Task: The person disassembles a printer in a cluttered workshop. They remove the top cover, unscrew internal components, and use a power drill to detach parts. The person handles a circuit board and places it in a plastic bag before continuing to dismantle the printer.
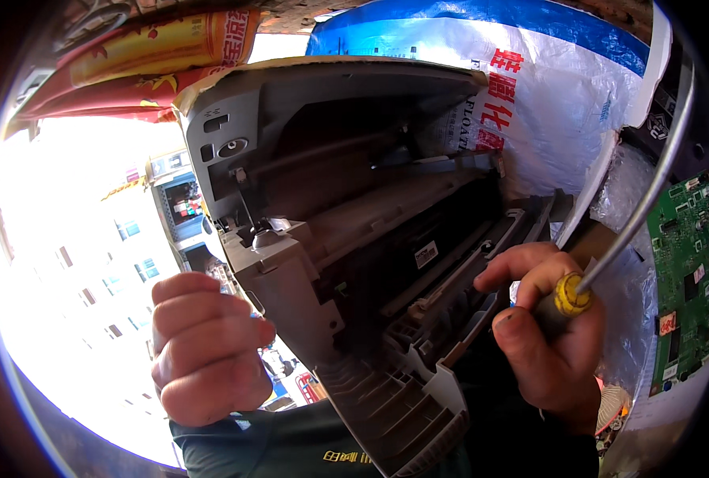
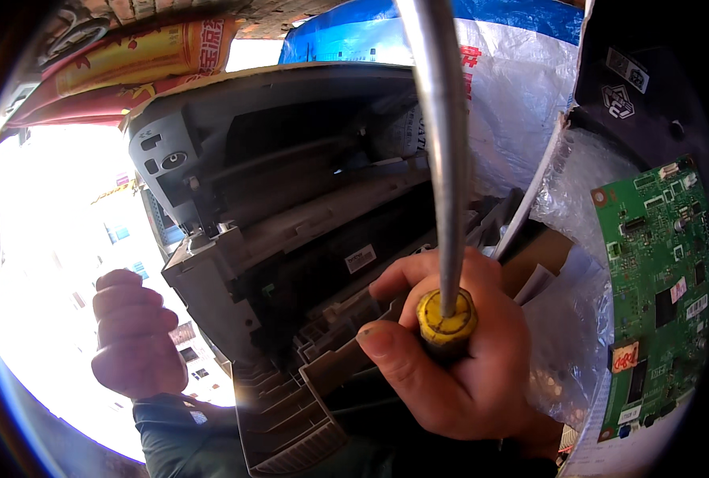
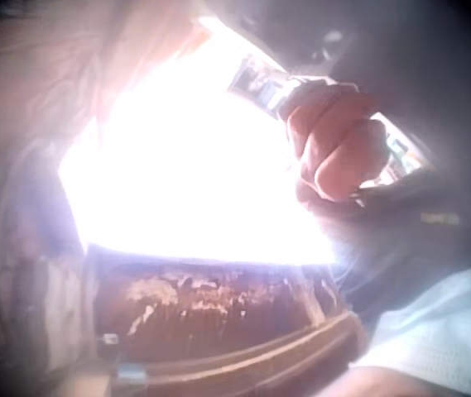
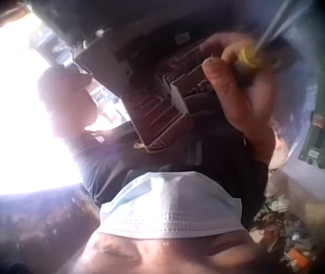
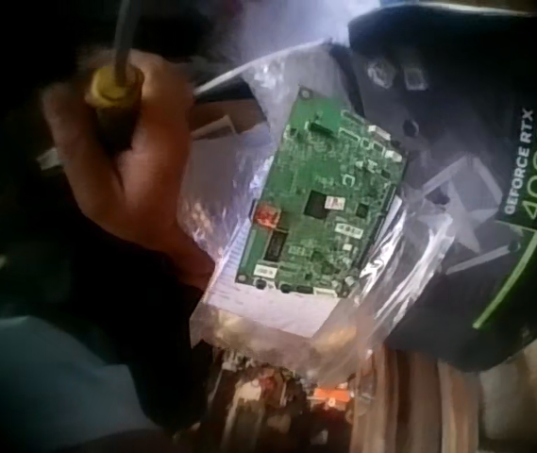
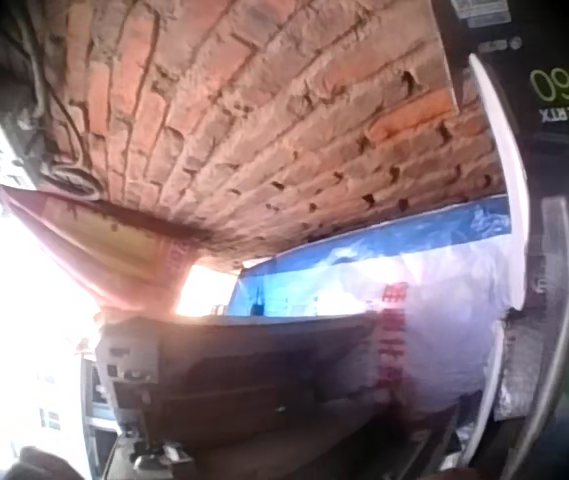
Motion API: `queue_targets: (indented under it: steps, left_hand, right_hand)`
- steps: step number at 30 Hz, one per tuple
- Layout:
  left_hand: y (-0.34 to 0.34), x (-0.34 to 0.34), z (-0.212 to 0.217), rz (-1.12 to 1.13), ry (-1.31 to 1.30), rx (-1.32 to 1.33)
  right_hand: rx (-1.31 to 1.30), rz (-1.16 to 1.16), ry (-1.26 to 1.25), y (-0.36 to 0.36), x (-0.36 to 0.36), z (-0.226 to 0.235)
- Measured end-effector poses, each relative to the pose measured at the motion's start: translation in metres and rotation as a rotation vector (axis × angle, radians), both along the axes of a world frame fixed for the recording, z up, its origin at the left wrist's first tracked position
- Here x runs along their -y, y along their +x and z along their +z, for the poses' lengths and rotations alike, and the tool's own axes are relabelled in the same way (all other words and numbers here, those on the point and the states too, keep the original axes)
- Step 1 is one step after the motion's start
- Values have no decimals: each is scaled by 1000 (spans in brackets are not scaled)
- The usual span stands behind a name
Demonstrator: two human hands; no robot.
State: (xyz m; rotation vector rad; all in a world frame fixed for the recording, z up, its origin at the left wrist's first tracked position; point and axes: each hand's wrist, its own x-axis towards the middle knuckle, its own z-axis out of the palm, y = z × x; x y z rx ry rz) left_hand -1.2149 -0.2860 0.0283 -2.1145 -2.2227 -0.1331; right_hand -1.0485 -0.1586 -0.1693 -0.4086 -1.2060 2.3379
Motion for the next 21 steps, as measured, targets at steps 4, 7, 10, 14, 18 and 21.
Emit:
queue_targets:
  steps: [4, 7, 10, 14, 18, 21]
  left_hand:
    - [-9, -23, 4, -39, -259, 21]
    - [-7, -37, 10, -70, -442, 7]
    - [-6, -39, 4, -83, -416, -34]
    - [-7, -43, 5, -64, -400, -57]
    - [-3, -49, 7, -15, -477, -62]
    - [-1, -52, 11, 8, -482, -86]
  right_hand:
    - [-4, 2, 53, -1, -1, -8]
    - [-2, 7, 54, -3, -2, -13]
    - [28, 33, 0, -3, -4, -15]
    - [54, 90, -18, -2, -9, -18]
    - [25, 115, 89, -4, -14, -21]
    - [21, 97, 97, -6, -15, -21]
